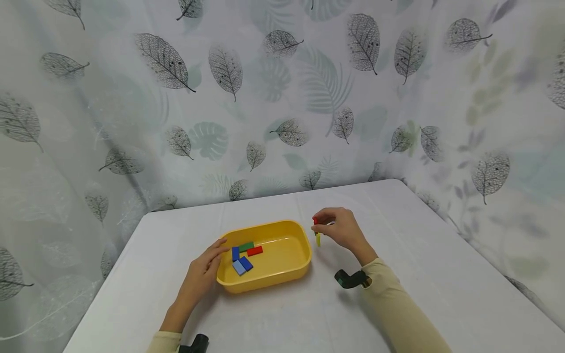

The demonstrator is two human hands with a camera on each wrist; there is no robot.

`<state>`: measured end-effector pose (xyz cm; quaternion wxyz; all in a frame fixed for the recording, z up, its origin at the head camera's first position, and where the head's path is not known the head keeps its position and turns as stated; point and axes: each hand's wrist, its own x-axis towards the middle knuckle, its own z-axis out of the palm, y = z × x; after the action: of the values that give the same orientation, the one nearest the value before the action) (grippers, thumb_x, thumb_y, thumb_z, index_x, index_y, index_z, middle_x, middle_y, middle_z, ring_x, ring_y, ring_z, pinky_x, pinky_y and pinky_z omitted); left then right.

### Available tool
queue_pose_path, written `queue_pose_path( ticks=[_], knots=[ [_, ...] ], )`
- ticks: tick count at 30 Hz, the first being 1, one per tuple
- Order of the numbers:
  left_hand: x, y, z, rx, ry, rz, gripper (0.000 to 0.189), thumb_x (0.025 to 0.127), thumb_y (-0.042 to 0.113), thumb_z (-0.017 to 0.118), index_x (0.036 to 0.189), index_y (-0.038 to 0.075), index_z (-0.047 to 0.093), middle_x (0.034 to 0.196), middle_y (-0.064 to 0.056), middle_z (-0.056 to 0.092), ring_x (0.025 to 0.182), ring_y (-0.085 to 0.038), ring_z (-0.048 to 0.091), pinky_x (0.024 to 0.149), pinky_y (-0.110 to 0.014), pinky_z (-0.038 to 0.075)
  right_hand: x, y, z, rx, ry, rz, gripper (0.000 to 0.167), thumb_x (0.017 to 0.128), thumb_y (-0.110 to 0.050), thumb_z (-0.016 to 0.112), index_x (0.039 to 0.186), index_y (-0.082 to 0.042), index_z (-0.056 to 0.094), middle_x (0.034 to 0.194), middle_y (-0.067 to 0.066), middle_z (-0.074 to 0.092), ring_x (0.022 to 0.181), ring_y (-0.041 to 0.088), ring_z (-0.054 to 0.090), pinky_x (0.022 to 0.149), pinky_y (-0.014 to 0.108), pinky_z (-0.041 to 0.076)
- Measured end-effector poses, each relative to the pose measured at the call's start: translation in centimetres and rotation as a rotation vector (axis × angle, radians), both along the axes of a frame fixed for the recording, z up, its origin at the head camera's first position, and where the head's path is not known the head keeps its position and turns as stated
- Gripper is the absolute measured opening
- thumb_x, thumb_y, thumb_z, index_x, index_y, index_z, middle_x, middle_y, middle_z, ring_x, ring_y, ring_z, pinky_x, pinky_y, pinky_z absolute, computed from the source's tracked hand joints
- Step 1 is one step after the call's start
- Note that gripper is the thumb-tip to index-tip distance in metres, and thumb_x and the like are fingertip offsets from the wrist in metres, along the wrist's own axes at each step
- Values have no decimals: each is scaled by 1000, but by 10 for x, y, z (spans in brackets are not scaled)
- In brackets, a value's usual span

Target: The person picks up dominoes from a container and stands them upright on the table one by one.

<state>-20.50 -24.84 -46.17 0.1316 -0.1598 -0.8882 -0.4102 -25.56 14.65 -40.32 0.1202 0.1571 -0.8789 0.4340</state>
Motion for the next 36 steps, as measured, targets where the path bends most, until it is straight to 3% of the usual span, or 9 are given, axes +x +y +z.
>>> queue_pose_path(
  ticks=[17, 26, 36],
  knots=[
    [1, -1, 3, -4, -7, -5, 31, 109, 6, 49, 133, 3, 68, 156, -4, 50, 147, -28, 41, 114, -43, 38, -3, 18, -15, -33, -16, -57, 19, 89, -10, 83, 105, -2, 78, 88, -2, 75, 84, 20, 70, 79, 40, 61],
    [1, -1, 3, -8, -12, -1, 32, 109, 6, 48, 134, 4, 68, 156, -3, 50, 147, -28, 41, 114, -44, 37, -5, 23, -24, -35, -96, -98, 18, 89, -10, 83, 106, -5, 79, 91, 1, 75, 85, 21, 71, 80, 40, 62],
    [1, -1, 3, -9, -14, 6, 31, 109, 6, 49, 133, 3, 68, 156, -4, 51, 147, -29, 41, 114, -44, 37, -7, 25, -34, -17, -127, -108, 20, 87, -10, 84, 105, -5, 79, 90, -1, 75, 86, 20, 72, 82, 42, 61]
  ],
)
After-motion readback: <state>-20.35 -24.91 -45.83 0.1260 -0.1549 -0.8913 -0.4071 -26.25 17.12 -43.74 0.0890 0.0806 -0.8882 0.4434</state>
